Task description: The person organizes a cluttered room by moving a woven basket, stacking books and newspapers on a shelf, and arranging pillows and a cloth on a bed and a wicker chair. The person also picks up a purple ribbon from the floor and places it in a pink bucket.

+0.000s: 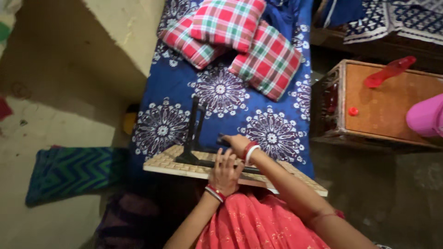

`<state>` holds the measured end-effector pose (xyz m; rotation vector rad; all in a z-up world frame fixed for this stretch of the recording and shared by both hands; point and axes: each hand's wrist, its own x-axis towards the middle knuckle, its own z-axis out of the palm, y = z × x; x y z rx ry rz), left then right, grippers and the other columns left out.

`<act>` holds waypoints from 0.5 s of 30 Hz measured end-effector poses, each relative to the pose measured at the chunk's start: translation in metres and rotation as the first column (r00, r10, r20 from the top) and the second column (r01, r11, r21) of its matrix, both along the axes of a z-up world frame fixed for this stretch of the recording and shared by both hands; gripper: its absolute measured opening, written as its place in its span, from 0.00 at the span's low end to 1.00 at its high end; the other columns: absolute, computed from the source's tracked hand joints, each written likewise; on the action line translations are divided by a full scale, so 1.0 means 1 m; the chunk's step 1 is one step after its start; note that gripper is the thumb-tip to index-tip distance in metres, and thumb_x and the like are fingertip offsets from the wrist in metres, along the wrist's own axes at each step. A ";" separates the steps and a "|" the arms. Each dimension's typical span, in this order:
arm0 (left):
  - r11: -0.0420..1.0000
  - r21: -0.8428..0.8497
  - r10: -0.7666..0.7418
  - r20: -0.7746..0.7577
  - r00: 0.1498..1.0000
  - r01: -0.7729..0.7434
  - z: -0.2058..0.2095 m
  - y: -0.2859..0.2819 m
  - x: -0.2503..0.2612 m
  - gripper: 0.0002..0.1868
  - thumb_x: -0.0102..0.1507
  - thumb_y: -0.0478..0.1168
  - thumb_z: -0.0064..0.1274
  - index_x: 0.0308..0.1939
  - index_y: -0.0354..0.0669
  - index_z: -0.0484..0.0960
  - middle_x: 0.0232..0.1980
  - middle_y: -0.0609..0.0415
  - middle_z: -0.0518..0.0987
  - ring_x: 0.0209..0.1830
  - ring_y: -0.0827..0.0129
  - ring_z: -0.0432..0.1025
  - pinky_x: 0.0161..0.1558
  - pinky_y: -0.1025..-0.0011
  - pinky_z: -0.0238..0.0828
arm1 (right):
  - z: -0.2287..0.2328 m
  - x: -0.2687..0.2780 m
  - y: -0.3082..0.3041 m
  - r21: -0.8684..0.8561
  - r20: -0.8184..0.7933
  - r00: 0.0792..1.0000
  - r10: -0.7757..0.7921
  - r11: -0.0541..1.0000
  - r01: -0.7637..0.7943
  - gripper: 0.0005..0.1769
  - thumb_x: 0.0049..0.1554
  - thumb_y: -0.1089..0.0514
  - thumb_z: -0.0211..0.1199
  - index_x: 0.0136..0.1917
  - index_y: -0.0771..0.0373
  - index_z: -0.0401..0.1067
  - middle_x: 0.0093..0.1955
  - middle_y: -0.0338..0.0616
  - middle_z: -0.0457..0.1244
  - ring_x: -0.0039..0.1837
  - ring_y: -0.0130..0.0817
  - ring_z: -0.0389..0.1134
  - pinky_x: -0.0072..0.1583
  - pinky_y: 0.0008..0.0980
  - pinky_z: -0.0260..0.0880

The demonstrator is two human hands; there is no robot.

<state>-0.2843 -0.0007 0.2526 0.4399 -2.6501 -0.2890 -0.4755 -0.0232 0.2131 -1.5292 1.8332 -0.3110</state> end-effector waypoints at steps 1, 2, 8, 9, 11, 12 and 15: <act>1.000 -0.008 0.003 -0.001 1.000 -0.003 -0.008 0.002 0.002 0.18 0.57 0.40 0.61 0.50 0.46 0.77 0.63 0.45 0.68 0.74 0.49 0.57 0.78 0.37 0.48 | -0.001 0.000 0.001 0.040 0.007 0.997 0.076 0.996 -0.077 0.31 0.51 0.63 0.61 0.69 0.59 0.69 0.54 0.64 0.68 0.56 0.60 0.71 0.58 0.49 0.71; 1.000 0.017 -0.003 -0.001 1.000 0.003 -0.013 0.004 0.003 0.20 0.56 0.40 0.61 0.51 0.47 0.76 0.64 0.44 0.67 0.75 0.49 0.55 0.79 0.36 0.47 | -0.003 -0.004 0.005 0.013 0.051 0.991 0.124 0.992 -0.125 0.33 0.52 0.61 0.62 0.71 0.60 0.66 0.58 0.64 0.67 0.58 0.59 0.70 0.60 0.47 0.71; 0.990 0.126 0.053 0.031 0.998 -0.057 0.027 -0.007 -0.011 0.31 0.47 0.41 0.63 0.53 0.46 0.69 0.76 0.38 0.57 0.81 0.40 0.44 0.77 0.34 0.34 | 0.015 -0.042 0.040 -0.055 0.492 0.839 0.233 0.970 -0.238 0.62 0.44 0.57 0.70 0.82 0.70 0.39 0.80 0.66 0.47 0.81 0.54 0.50 0.77 0.41 0.49; 0.981 0.181 0.056 0.101 0.993 -0.074 0.038 -0.011 -0.015 0.33 0.46 0.42 0.64 0.53 0.44 0.68 0.77 0.34 0.54 0.82 0.37 0.41 0.76 0.33 0.30 | 0.026 -0.047 0.045 -0.012 0.492 0.842 0.221 0.969 -0.247 0.65 0.42 0.54 0.73 0.82 0.71 0.38 0.82 0.65 0.45 0.82 0.53 0.46 0.78 0.40 0.46; 0.958 0.266 0.043 0.236 0.971 -0.107 0.053 -0.018 -0.023 0.42 0.44 0.47 0.66 0.58 0.40 0.64 0.78 0.29 0.50 0.82 0.35 0.37 0.75 0.33 0.26 | 0.049 -0.044 0.053 0.060 0.365 0.901 0.234 0.960 -0.273 0.73 0.36 0.47 0.78 0.81 0.72 0.37 0.83 0.66 0.40 0.83 0.54 0.41 0.79 0.41 0.42; 0.947 0.298 0.025 0.301 0.953 -0.119 0.057 -0.021 -0.027 0.49 0.44 0.50 0.67 0.64 0.38 0.62 0.78 0.28 0.48 0.82 0.36 0.36 0.75 0.35 0.24 | 0.059 -0.038 0.060 0.089 0.233 0.938 0.255 0.955 -0.282 0.78 0.32 0.43 0.82 0.79 0.74 0.37 0.82 0.67 0.38 0.83 0.56 0.39 0.79 0.41 0.41; 0.973 0.207 -0.010 0.476 0.880 -0.101 0.060 -0.024 -0.032 0.60 0.47 0.59 0.65 0.74 0.33 0.54 0.78 0.27 0.49 0.82 0.38 0.36 0.75 0.35 0.21 | 0.071 -0.002 0.065 0.163 -0.125 0.951 0.282 0.952 -0.260 0.81 0.29 0.35 0.83 0.77 0.76 0.39 0.81 0.68 0.38 0.83 0.59 0.38 0.79 0.45 0.39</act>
